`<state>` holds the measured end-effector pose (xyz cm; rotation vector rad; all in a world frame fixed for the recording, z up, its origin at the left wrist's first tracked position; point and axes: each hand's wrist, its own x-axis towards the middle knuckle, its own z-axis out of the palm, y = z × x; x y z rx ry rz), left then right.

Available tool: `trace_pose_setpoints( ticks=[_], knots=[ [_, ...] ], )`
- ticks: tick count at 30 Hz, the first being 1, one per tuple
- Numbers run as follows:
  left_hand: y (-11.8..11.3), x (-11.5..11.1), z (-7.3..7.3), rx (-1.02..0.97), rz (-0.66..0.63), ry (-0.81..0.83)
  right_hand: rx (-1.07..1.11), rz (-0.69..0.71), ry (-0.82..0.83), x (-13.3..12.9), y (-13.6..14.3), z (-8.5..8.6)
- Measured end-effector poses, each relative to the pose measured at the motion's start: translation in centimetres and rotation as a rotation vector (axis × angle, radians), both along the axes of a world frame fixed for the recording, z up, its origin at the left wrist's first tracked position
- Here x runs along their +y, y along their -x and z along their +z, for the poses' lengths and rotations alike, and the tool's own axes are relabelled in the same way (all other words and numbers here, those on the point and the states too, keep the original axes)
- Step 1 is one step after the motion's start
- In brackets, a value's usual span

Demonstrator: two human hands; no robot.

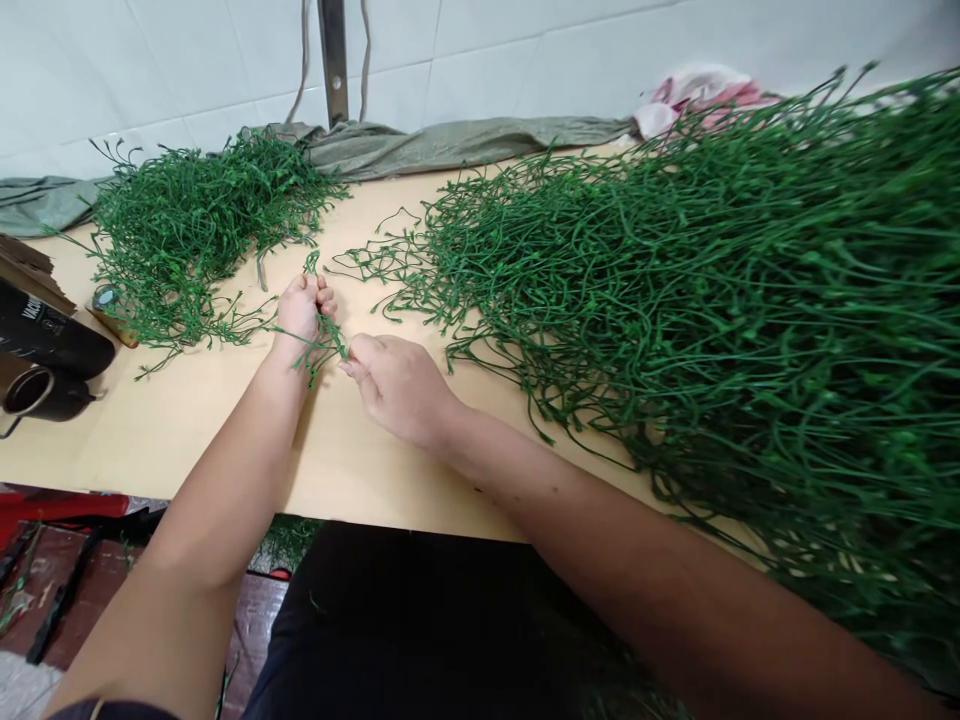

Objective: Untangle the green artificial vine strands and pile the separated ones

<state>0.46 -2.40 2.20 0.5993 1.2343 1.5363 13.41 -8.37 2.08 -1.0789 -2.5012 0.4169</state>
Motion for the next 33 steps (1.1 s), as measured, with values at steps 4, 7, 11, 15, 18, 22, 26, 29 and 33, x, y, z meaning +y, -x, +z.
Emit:
trace_pose_setpoints(
  ticks=[4,7,11,15,18,22,26,29,33],
  knots=[
    [-0.6,0.0,0.1,0.002,0.055,-0.007,-0.072,0.031,-0.030,0.2,-0.2,0.1],
    [-0.8,0.1,-0.1,0.014,0.076,0.007,-0.117,0.031,-0.046,0.5,-0.3,0.3],
    [0.0,0.7,-0.5,0.011,0.129,-0.021,-0.092,0.101,-0.069,-1.8,0.0,0.1],
    [2.1,1.6,-0.8,-0.035,0.299,-0.093,0.110,0.590,-0.211,-5.8,0.2,0.1],
    [2.6,1.5,-0.9,-0.050,0.183,-0.126,0.101,0.318,-0.118,-5.3,-1.0,1.1],
    [1.4,0.6,-0.8,-0.071,0.022,-0.126,0.216,-0.164,-0.108,-0.2,-4.9,3.0],
    [0.3,0.3,-0.4,-0.075,-0.086,-0.127,0.258,-0.441,-0.296,5.0,-8.8,2.5],
    [0.2,0.4,-0.1,-0.091,-0.116,-0.145,0.241,-0.570,-0.372,7.5,-10.4,0.9],
    [0.2,0.4,0.0,-0.092,-0.122,-0.160,0.281,-0.628,-0.446,7.8,-9.7,-0.1]
  ],
)
